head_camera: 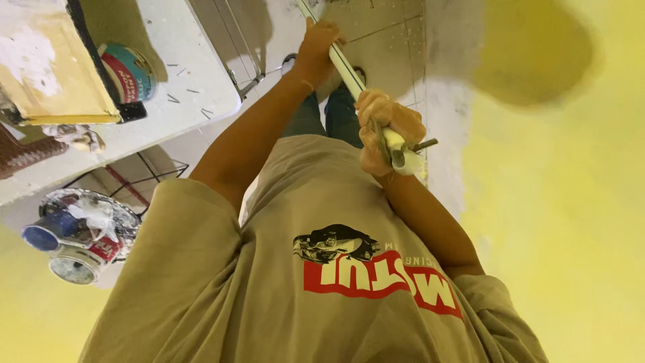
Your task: The person sweeps the tiled floor with a long-handled push broom, moving around the room and pushing debris across the tiles near a work table, plastic storage drawers, and a shoe rack.
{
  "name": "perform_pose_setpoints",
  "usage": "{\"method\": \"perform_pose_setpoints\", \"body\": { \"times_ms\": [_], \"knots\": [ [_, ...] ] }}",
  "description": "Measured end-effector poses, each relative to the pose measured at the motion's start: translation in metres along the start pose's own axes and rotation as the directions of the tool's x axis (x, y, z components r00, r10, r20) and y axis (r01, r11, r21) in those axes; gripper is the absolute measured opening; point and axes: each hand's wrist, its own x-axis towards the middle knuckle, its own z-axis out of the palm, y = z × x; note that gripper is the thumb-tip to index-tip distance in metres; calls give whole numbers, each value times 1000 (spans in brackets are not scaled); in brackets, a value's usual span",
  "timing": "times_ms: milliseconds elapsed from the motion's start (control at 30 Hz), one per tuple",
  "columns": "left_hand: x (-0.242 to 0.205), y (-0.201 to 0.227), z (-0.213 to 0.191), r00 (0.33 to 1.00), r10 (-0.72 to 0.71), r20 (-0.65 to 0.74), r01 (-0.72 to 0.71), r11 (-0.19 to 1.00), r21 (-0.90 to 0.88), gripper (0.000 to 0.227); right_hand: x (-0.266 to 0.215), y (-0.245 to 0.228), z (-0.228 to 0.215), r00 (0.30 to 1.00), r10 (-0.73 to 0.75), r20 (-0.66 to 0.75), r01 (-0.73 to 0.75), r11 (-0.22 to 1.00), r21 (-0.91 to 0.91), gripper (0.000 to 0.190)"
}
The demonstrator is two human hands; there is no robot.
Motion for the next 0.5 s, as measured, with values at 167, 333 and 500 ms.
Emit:
{"method": "perform_pose_setpoints", "body": {
  "times_ms": [167,333,500],
  "knots": [
    [-6,48,46,995,61,-81,-74,983,-165,25,6,-17,-28,995,75,70,-75,997,-8,9],
    [-6,126,84,996,-27,87,49,966,-255,20,8,-66,-77,998,65,23,-65,998,13,10],
    [-13,160,87,978,13,210,32,977,-212,20,-19,-91,-88,994,108,-13,-107,992,63,15]
  ]
}}
